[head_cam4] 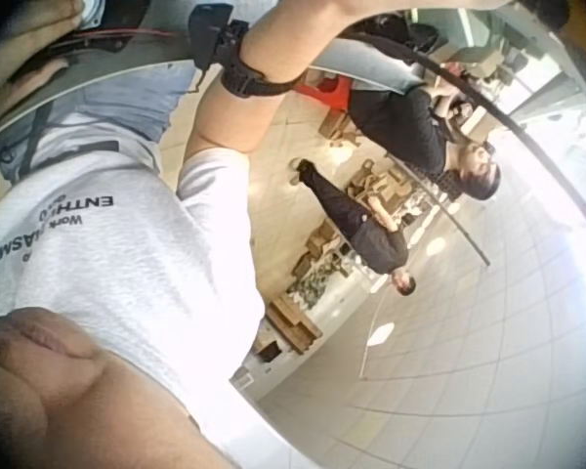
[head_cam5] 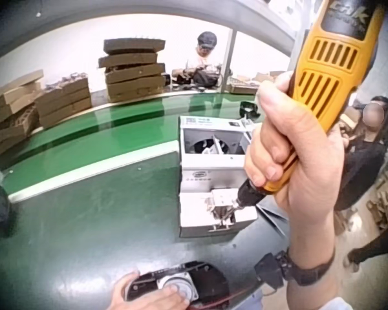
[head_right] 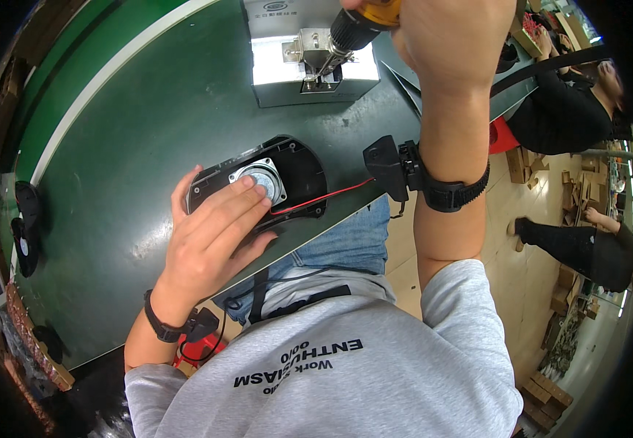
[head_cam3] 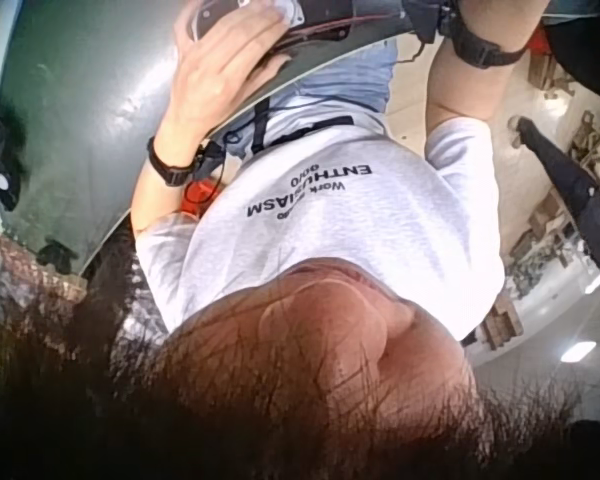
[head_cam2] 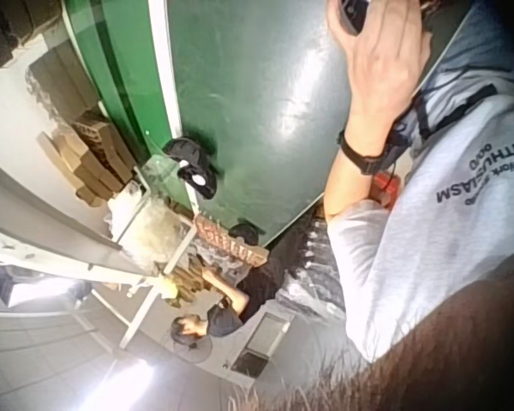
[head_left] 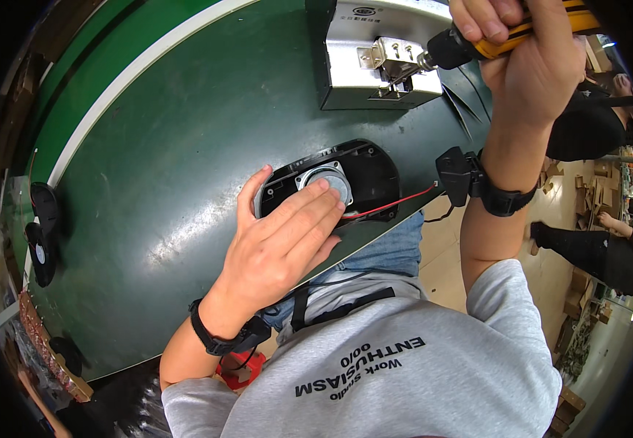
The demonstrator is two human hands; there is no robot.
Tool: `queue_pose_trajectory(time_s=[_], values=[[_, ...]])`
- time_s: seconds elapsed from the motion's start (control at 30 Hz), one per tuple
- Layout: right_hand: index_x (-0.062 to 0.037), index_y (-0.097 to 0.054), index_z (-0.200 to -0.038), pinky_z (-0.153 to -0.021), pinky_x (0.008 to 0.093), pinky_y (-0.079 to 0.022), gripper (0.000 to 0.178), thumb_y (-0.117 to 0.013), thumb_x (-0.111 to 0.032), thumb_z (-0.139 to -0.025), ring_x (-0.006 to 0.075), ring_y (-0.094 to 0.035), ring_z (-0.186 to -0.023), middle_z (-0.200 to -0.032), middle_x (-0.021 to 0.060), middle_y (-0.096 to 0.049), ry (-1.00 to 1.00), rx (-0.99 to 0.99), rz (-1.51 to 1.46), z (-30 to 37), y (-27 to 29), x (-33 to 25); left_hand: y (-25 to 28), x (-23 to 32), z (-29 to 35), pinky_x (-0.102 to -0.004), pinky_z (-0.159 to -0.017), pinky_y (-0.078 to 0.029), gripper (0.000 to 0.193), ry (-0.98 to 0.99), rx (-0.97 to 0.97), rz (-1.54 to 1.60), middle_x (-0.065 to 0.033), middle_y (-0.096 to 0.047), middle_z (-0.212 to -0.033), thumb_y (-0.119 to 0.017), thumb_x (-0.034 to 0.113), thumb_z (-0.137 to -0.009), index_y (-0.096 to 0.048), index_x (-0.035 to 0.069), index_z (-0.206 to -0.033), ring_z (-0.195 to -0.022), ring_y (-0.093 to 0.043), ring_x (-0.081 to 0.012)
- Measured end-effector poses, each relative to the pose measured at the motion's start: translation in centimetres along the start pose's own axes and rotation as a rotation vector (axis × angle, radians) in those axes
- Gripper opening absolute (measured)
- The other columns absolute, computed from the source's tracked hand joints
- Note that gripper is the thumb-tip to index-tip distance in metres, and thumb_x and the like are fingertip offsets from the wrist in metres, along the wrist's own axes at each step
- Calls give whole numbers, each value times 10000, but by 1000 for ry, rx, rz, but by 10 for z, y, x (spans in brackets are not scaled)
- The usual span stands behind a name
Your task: Assemble audio speaker units on a manufacturing conveyor belt line using hand tools and an electric screwdriver.
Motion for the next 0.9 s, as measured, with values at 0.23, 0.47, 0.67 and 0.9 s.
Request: queue_pose_trajectory(time_s=[0.23, 0.47, 0.67, 0.9], values=[[-3, -563, -1203, -353, 252, -417, 193, -569, -100, -1035, 73, -417, -394, -573, -44, -405, -56, -30, -5, 6, -5, 6, 0, -1, 2, -598, -1131, -357, 433, 10, -8, -11, -27, -738, -1163, -905, 133, -716, -752, 82, -1117, -1197, -684, -213], [-138, -471, -723, -636, 221, -364, 357, -624, -315, -992, 63, -481, -692, -729, -6, -505, -434, -39, -401, 16, 7, -4, 7, -5, 5, -588, -1103, -353, 456, 59, 11, 76, -54, -739, -1165, -901, 271, -747, -745, 76, -1130, -1192, -685, -245], [-137, -476, -803, -687, 179, -393, 229, -575, -205, -998, 40, -457, -705, -740, -37, -465, -477, -170, -873, 54, -55, -13, 18, -17, 6, -535, -1108, -354, 364, 193, 235, 357, -155, -751, -1128, -811, 167, -840, -711, 29, -1161, -1045, -717, -288], [-134, -497, -874, -672, 181, -399, 180, -570, -224, -1011, 39, -458, -693, -740, -41, -471, -458, -198, -824, 62, -76, -20, 14, -22, 14, -508, -1107, -375, 100, 192, 253, 307, -74, -787, -1056, -724, 62, -911, -756, 47, -1004, -1056, -742, -251]])
Point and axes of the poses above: each hand's wrist, its own z-axis away from the middle knuckle, its own y-axis out of the back of the hand, x = y × z, the point moved 8 cm from there along -z, towards the middle knuckle
